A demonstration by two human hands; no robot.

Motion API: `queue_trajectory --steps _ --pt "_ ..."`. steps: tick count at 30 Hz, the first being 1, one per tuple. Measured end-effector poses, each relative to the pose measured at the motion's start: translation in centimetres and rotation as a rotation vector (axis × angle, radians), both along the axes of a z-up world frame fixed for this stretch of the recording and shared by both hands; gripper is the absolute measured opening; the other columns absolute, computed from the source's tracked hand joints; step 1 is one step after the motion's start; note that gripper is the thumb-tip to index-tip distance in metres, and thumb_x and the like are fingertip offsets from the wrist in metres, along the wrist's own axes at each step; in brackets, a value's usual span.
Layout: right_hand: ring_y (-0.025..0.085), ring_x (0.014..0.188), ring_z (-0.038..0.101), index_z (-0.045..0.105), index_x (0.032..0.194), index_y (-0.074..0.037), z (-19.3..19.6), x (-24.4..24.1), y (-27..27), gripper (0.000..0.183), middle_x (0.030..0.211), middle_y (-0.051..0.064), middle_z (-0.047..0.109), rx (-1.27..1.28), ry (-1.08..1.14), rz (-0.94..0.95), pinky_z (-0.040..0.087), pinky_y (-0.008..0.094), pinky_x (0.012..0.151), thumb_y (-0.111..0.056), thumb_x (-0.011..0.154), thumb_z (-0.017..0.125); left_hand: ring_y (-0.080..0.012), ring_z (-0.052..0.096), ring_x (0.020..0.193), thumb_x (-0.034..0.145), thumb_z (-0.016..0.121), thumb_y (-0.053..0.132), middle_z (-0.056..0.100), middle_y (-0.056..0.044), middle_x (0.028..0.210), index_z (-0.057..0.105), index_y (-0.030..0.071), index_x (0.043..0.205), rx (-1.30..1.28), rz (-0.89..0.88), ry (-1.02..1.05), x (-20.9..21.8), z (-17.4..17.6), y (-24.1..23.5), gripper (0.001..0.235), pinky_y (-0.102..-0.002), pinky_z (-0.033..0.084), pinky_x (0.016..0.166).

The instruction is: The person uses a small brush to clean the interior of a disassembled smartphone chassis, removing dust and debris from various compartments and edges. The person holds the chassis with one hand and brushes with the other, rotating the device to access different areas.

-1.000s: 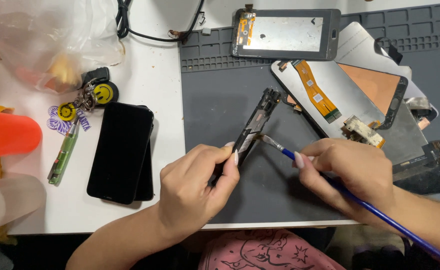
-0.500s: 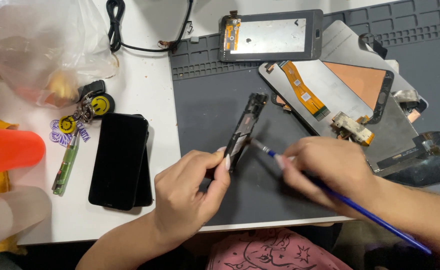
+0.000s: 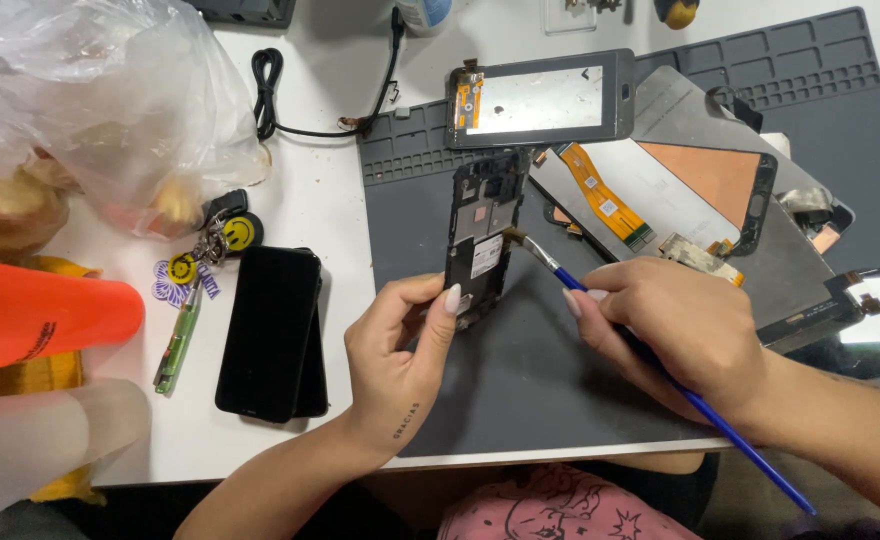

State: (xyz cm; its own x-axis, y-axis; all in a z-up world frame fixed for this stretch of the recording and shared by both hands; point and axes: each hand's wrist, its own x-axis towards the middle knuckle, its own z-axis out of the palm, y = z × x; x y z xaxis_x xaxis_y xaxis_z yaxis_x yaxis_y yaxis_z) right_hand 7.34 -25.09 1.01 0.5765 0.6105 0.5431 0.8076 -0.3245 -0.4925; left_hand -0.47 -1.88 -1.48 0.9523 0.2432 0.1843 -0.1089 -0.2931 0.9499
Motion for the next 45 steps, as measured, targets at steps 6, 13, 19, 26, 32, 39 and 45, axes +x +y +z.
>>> queue_trajectory --steps 6,13,19,26,32,39,45 --pt "0.029 0.07 0.065 0.054 0.088 0.002 -0.8 0.4 0.9 0.027 0.094 0.022 0.07 0.12 -0.064 0.194 0.057 0.034 0.062 -0.011 0.094 0.077 -0.01 0.072 0.085 0.1 0.068 0.01 0.077 -0.009 0.102 0.071 -0.001 0.117 -0.054 -0.008 0.052 -0.2 0.3 -0.3 0.021 -0.022 0.063 0.08" --pt "0.032 0.061 0.052 0.045 0.077 0.0 1.0 0.8 0.9 0.031 0.086 0.02 0.064 0.149 0.033 0.326 0.048 0.035 0.054 -0.005 0.097 0.068 -0.0083 0.069 0.077 0.101 0.067 0.006 0.076 -0.006 0.093 0.07 -0.002 0.113 -0.039 -0.07 0.059 0.0 0.1 -0.2 0.014 -0.021 0.059 0.072" --pt "0.029 0.063 0.055 0.039 0.074 -0.001 0.9 1.2 0.8 0.036 0.085 0.017 0.062 0.097 0.071 0.353 0.047 0.035 0.055 -0.003 0.099 0.064 -0.0116 0.074 0.083 0.101 0.067 0.009 0.079 -0.009 0.098 0.072 -0.001 0.111 -0.021 -0.087 0.071 0.1 -0.3 0.1 0.014 -0.023 0.063 0.078" --pt "0.029 0.069 0.064 0.051 0.081 -0.001 1.1 1.2 0.6 0.023 0.087 0.017 0.068 0.131 0.075 0.296 0.052 0.034 0.06 -0.004 0.097 0.066 -0.0132 0.076 0.092 0.101 0.067 0.008 0.08 -0.009 0.105 0.073 0.0 0.113 -0.009 -0.106 0.062 0.1 -0.3 0.2 0.015 -0.024 0.064 0.085" --pt "0.027 0.067 0.06 0.047 0.087 -0.003 -0.8 0.7 0.5 0.022 0.084 0.01 0.062 0.027 0.087 0.371 0.047 0.038 0.054 -0.007 0.101 0.064 -0.0098 0.067 0.081 0.101 0.069 0.009 0.076 -0.004 0.093 0.074 0.002 0.108 0.039 -0.085 0.054 0.1 -1.1 0.7 0.011 -0.022 0.055 0.073" --pt "0.03 0.062 0.055 0.04 0.075 -0.002 0.3 1.0 0.6 0.036 0.086 0.017 0.061 0.102 0.002 0.36 0.046 0.037 0.054 -0.003 0.098 0.067 -0.0115 0.07 0.082 0.101 0.068 0.005 0.077 -0.006 0.093 0.074 0.001 0.106 -0.068 -0.105 0.073 0.2 -0.8 0.6 0.009 -0.023 0.061 0.077" --pt "0.029 0.072 0.067 0.05 0.081 -0.002 0.4 0.8 -0.1 0.025 0.091 0.017 0.07 0.126 -0.003 0.228 0.056 0.035 0.061 -0.007 0.096 0.069 -0.0091 0.064 0.078 0.101 0.069 0.004 0.075 -0.002 0.091 0.074 0.003 0.103 -0.03 -0.105 0.054 0.1 -1.1 0.7 0.006 -0.023 0.055 0.074"
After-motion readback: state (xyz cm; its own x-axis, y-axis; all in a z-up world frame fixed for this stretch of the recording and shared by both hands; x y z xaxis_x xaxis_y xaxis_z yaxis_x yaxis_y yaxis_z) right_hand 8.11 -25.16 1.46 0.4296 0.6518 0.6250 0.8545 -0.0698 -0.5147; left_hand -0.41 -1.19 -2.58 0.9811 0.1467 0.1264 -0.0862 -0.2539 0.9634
